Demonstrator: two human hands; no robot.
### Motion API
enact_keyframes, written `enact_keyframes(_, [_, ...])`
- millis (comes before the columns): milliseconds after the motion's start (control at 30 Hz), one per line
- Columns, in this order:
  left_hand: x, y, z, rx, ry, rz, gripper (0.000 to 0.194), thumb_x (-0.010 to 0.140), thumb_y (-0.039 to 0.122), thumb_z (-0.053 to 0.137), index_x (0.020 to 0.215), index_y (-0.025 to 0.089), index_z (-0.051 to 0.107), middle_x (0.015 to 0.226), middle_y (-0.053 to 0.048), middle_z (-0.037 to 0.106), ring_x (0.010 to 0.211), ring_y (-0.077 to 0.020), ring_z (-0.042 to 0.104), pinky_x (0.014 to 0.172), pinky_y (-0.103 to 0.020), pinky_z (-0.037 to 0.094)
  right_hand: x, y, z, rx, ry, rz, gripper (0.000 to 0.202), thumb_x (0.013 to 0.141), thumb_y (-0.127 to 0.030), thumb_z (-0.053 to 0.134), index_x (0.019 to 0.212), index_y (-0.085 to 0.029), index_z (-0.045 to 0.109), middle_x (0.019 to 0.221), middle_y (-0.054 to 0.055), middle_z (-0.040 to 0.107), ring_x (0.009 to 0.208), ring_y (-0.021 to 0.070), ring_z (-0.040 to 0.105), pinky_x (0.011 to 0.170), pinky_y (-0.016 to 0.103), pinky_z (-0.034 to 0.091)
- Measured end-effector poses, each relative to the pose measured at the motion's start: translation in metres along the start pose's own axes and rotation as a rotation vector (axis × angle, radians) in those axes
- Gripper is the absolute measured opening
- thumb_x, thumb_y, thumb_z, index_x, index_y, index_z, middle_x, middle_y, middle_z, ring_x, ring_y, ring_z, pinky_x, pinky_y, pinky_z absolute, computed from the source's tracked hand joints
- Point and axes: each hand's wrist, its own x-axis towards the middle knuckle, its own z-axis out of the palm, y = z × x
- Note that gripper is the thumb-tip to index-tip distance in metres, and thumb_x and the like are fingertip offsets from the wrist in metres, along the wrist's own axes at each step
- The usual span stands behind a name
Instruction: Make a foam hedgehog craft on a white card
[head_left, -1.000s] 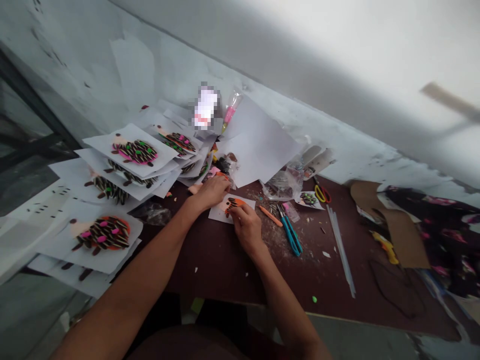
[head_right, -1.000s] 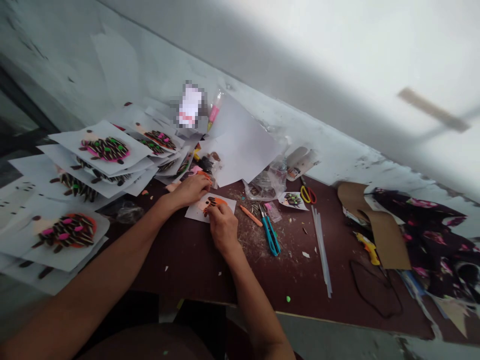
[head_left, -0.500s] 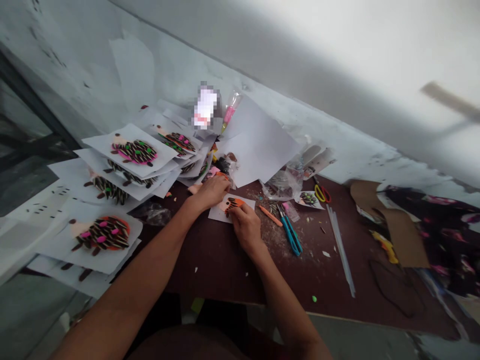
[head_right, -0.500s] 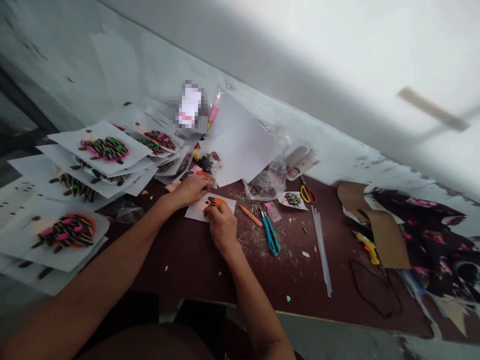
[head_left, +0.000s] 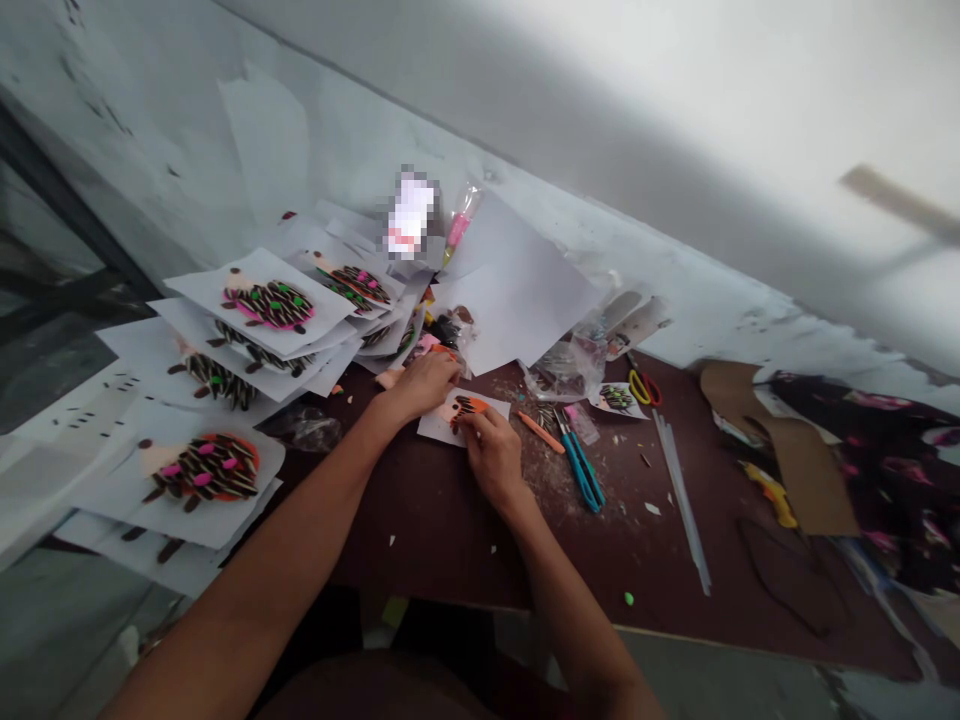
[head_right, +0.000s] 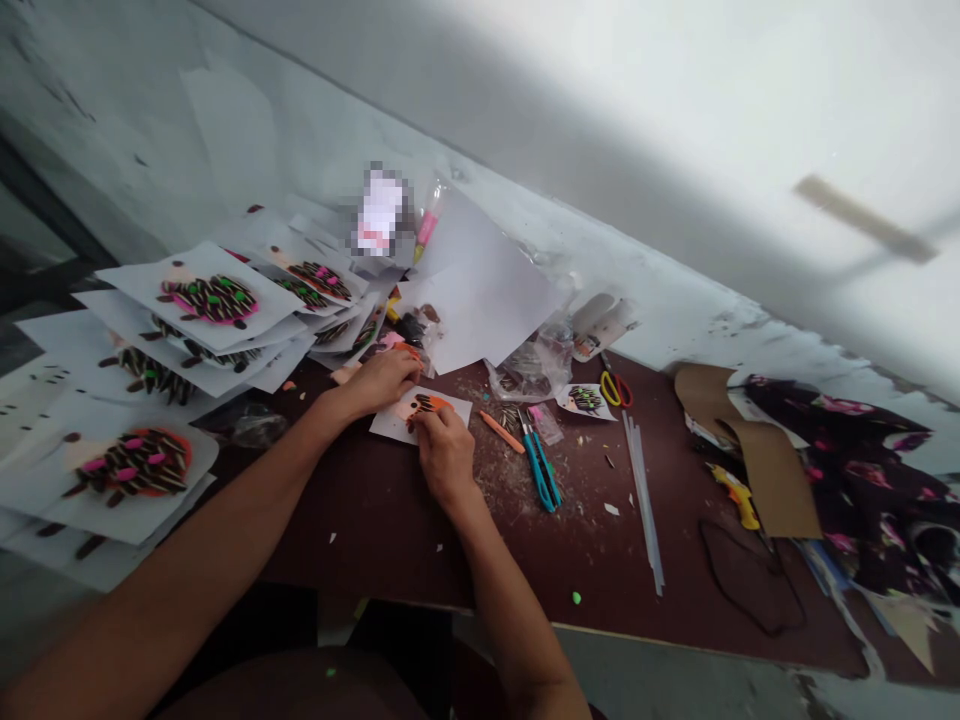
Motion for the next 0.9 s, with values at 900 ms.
enact_keyframes(900, [-0.0002,0.0012,-0.0023,-0.014,-0.011,-0.009,0.019,0.087,0.010,0.056,0.086,0.017,0.073,0.099,-0.011,0.071,0.096,-0.0238,0.063,0.090,-0.037,0.049,-0.0031,-0.0081,-0.0081,-0.146,0.005,-0.001,0.023,0.096,-0.018,0.056,0.104,-0.024,0.076,0.099,0.005,0.068,0.089,0.0166,0.062,0.078,0.024,0.046])
